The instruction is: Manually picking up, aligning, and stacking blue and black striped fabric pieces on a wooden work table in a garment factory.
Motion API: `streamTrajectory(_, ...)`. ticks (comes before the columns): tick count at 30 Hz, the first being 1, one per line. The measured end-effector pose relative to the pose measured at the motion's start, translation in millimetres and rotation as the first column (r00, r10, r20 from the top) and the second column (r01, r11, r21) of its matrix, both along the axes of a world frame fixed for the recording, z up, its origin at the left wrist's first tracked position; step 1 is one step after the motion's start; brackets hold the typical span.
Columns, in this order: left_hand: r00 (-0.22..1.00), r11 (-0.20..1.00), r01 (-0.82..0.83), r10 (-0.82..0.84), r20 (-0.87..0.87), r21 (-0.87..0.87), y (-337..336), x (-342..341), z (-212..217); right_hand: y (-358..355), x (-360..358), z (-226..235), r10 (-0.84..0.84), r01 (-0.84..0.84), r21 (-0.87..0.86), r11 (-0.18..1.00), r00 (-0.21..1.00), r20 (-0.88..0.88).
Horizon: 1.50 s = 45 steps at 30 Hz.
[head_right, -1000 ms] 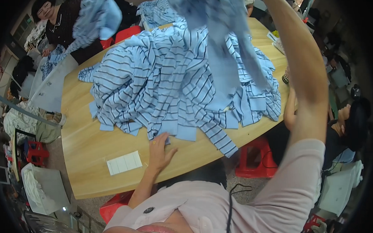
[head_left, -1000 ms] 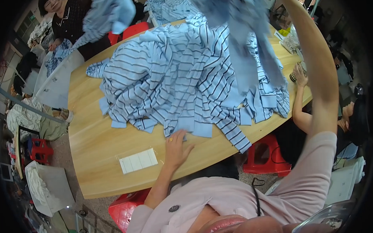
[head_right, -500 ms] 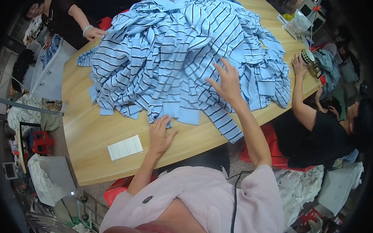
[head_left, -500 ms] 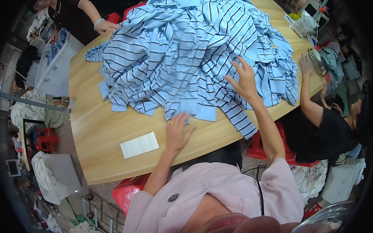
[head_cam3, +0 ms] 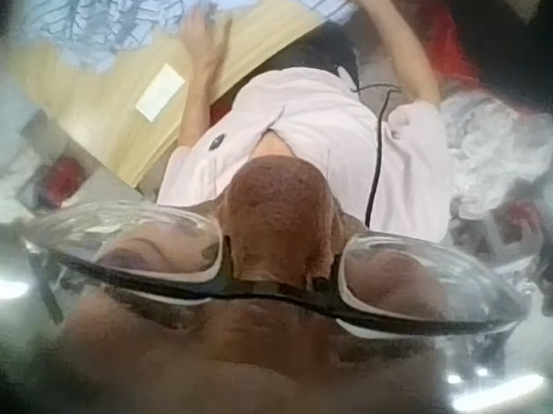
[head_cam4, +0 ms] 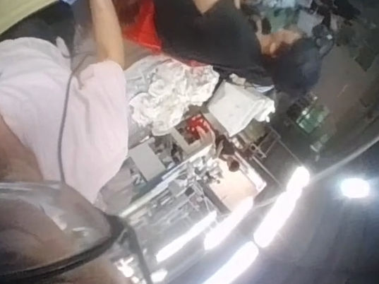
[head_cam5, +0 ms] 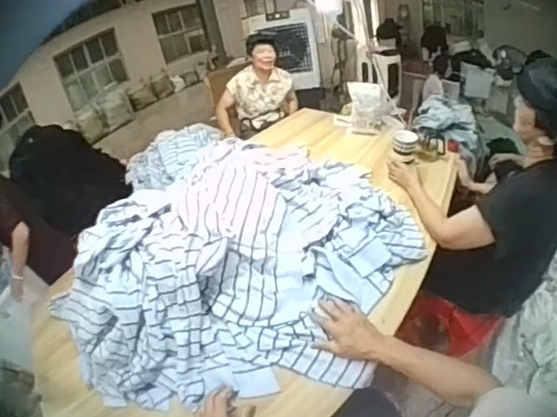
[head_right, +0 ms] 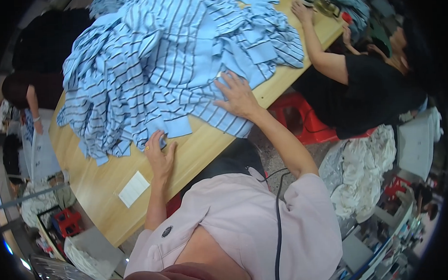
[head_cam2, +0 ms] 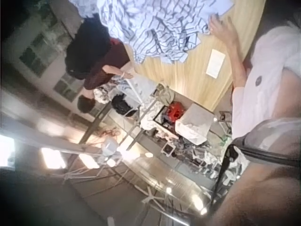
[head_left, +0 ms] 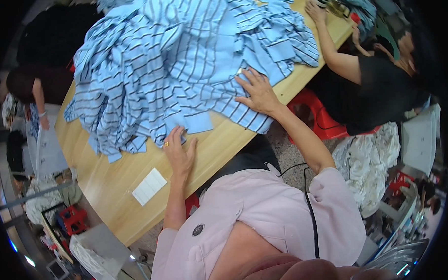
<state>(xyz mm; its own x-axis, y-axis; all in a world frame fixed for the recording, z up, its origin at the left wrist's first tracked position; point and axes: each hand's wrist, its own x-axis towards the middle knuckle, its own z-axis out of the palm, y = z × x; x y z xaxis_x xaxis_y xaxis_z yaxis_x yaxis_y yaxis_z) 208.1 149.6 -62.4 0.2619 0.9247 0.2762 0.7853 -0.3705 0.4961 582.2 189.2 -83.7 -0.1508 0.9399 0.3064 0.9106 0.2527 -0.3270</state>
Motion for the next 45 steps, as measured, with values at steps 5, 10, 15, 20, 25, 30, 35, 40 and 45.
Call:
streamTrajectory(5,0.964,0.996,0.076,-0.059,0.260,-0.054,28,2,-4,-10,4,9,0.061,-0.067,-0.057,0.996,0.993,-0.100)
streamTrajectory(10,0.880,0.971,0.240,-0.211,0.427,-0.015,54,41,52,-20,-4,4,0.181,-0.183,-0.150,0.972,0.983,-0.025)
streamTrajectory(15,0.687,0.881,0.458,-0.436,0.581,0.119,76,91,94,8,12,12,0.212,-0.208,-0.180,0.961,0.977,0.004)
streamTrajectory(20,0.386,0.738,0.599,-0.606,0.695,0.311,91,124,122,44,45,22,0.311,-0.385,0.218,0.897,0.899,0.308)
streamTrajectory(25,0.176,0.689,0.609,-0.600,0.781,0.392,108,122,139,45,74,45,0.290,-0.373,0.187,0.909,0.887,0.360)
streamTrajectory(30,-0.073,0.568,0.610,-0.654,0.753,0.553,126,109,163,24,65,16,-0.031,0.042,-0.220,0.975,0.998,0.054)
streamTrajectory(35,-0.457,0.336,0.721,-0.426,0.781,0.606,125,116,175,20,58,19,-0.064,0.079,-0.169,0.983,0.994,0.090)
streamTrajectory(40,-0.341,0.160,0.926,-0.029,0.940,0.341,101,100,188,20,52,21,-0.077,0.096,-0.211,0.973,0.992,0.100)
streamTrajectory(45,-0.203,0.275,0.954,0.284,0.937,0.123,89,94,231,27,52,26,-0.078,0.102,-0.225,0.969,0.991,0.112)
